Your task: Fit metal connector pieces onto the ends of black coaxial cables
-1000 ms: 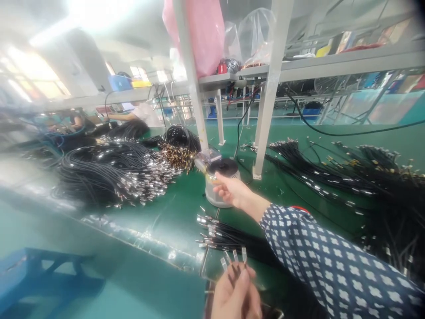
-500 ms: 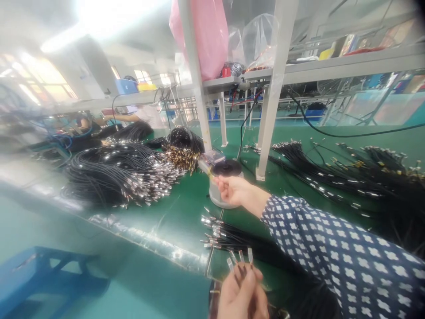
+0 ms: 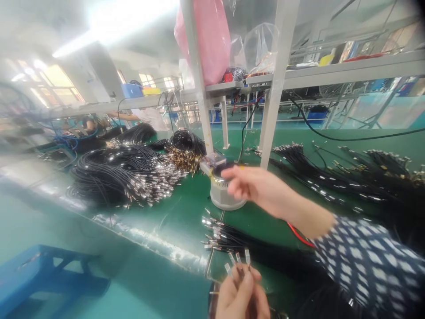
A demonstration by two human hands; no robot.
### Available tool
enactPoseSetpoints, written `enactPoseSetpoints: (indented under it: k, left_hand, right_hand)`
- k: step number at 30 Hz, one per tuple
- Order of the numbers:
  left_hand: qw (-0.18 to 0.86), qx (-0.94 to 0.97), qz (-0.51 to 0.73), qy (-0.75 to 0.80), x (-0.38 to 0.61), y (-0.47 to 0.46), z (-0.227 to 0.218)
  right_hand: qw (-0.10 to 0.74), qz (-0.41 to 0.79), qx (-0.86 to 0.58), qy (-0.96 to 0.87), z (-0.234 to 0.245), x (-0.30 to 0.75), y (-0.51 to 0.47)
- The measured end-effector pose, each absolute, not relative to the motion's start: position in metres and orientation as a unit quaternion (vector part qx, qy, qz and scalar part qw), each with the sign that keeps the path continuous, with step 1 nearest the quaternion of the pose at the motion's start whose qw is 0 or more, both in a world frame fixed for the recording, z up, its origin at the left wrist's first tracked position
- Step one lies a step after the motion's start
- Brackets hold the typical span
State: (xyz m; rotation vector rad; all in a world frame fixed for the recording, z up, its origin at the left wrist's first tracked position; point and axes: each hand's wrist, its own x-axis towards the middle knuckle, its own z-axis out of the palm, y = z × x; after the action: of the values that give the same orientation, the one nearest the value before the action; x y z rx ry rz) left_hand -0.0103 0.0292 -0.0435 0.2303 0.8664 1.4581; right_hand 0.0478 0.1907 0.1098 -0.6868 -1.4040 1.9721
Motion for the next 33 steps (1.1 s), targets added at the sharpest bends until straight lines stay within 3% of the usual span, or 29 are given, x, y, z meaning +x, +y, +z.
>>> enactPoseSetpoints:
  k: [2, 5, 12, 28, 33]
  left_hand:
    - [0.642, 0.110, 0.655, 0.384, -0.013, 0.026, -0.038]
    - [0.638, 0.136, 0.659, 0.375, -0.016, 0.022, -0.028]
    - [0.606, 0.182, 0.639, 0.436, -0.005, 0.014, 0.000]
    - [0.585, 0.212, 0.606, 0.496, 0.004, 0.005, 0.009]
    - [0.528, 0.278, 0.586, 0.548, 0.006, 0.003, 0.010]
  right_hand:
    - [0.217, 0.729, -0.276, -0.588, 0.082, 0.072, 0.173]
    - [0.147, 0.726, -0.288, -0.607, 0.052, 0.107, 0.150]
    - [0.055, 0.687, -0.295, -0.661, 0.055, 0.149, 0.121]
    - [-0.021, 0.607, -0.310, -0.731, 0.070, 0.153, 0.105]
    - [-0.069, 0.581, -0.335, -0.739, 0.080, 0.147, 0.103]
